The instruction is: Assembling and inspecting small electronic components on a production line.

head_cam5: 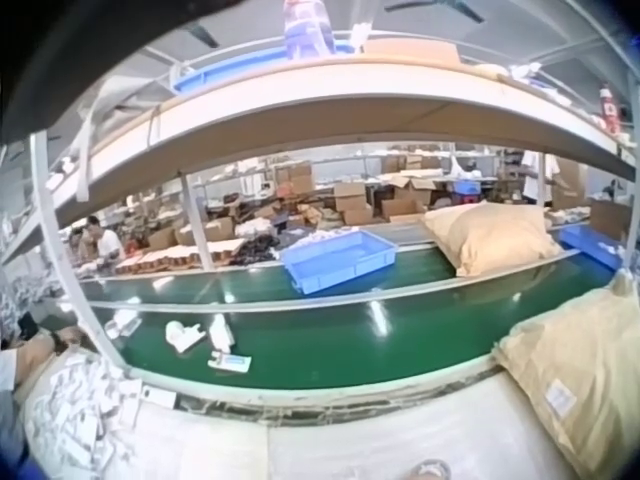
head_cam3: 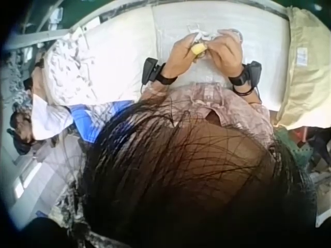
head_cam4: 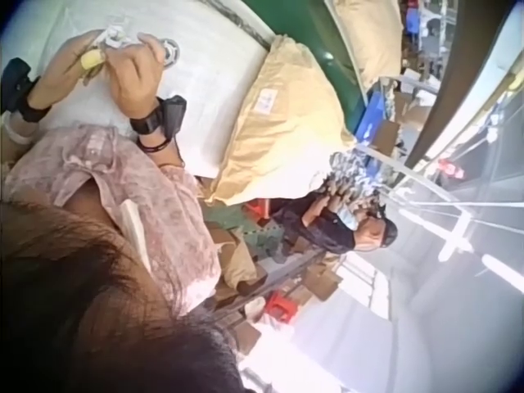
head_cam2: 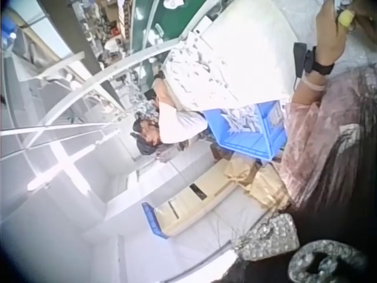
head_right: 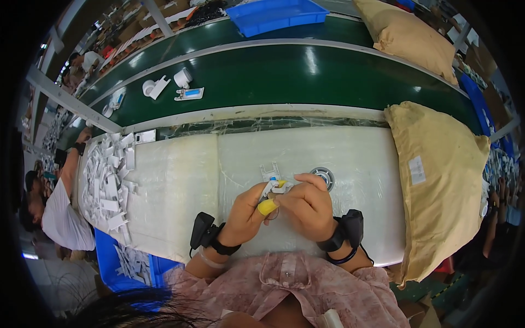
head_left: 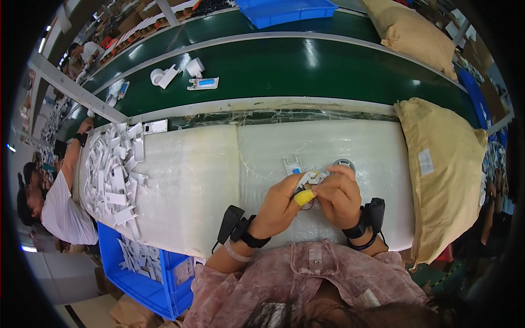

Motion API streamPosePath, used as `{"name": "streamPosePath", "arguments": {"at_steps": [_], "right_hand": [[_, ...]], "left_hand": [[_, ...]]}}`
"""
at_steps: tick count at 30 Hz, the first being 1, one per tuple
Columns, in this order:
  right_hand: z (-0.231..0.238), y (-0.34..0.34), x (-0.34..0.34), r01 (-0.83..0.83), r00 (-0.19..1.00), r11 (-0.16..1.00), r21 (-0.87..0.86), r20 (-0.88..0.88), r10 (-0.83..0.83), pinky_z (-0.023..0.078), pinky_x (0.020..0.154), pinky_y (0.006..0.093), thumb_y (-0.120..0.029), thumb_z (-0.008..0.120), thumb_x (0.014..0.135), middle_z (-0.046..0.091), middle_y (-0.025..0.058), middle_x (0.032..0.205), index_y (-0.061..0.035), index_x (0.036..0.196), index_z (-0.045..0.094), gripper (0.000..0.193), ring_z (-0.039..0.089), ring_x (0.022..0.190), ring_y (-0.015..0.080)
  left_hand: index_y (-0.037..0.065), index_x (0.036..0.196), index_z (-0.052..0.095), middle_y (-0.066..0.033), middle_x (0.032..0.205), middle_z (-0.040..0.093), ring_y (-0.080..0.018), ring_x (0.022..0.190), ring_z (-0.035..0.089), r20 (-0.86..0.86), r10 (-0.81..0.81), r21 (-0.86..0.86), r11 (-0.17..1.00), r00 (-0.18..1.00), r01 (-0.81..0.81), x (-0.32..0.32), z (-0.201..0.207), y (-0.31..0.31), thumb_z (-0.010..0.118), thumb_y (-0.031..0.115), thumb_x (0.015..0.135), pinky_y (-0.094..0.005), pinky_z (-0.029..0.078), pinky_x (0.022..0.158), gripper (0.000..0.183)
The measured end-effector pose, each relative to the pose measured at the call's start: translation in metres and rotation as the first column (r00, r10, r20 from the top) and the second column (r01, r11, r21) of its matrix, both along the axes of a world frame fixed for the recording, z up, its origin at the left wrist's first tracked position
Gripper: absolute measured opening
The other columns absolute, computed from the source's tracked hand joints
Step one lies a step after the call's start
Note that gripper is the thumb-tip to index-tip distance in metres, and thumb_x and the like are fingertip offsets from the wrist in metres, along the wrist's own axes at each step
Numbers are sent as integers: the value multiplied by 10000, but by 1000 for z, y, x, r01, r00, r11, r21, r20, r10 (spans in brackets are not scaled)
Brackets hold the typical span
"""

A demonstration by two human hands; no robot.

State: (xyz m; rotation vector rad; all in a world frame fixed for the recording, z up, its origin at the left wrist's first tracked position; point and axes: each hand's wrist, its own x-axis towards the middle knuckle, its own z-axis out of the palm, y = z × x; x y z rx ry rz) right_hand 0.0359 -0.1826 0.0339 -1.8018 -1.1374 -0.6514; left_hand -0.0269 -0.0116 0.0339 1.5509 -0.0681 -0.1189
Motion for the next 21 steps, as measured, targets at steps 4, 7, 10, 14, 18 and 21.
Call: {"name": "streamPosePath", "arguments": {"at_steps": [4,7,10,14,18,21], "right_hand": [[0,1,-1,-2,1000,1000,-1,-13,2,484,896,398,10,709,673,598,10,749,-67,910,701,249,591,703,169],[1,3,-1,-5,1000,1000,18,-21,5,489,896,401,16,710,670,597,12,744,-66,903,700,247,590,695,173],[3,3,-1,-6,999,999,40,-38,8,494,890,402,23,709,673,599,17,738,-60,894,698,236,590,686,178],[2,3,-4,19,996,1000,2,-84,-19,486,909,425,38,721,694,615,29,760,-60,887,681,220,600,698,189],[3,4,1,36,996,999,-30,-82,-38,473,922,440,31,726,722,640,41,802,-63,886,673,196,611,734,199],[8,2,1,114,990,992,48,-92,-110,459,927,429,1,721,750,658,38,818,-68,900,676,171,621,744,201]], "left_hand": [[1,1207,566,-95,880,632,-155,736,639,7,25,17,1000,1000,-25,-1,-1,-2,561,65,936,-278,492,648,278],[-3,1159,592,-127,881,636,-211,751,646,19,64,69,995,998,-66,-1,-5,-3,582,78,921,-307,500,673,252],[-5,1143,602,-146,885,637,-256,773,645,44,85,104,991,995,-89,0,-2,-5,600,89,907,-323,502,698,254],[-12,1104,600,-64,763,585,-137,649,557,96,95,89,991,991,-103,2,-7,-5,554,113,959,-268,448,579,197],[-19,1069,598,-20,680,561,-79,568,509,5,62,-14,998,998,-62,9,0,2,470,136,1006,-225,414,504,210],[22,1190,593,-19,816,619,-65,590,523,-16,134,-43,990,991,-135,27,7,15,486,115,994,-220,427,511,242]]}}
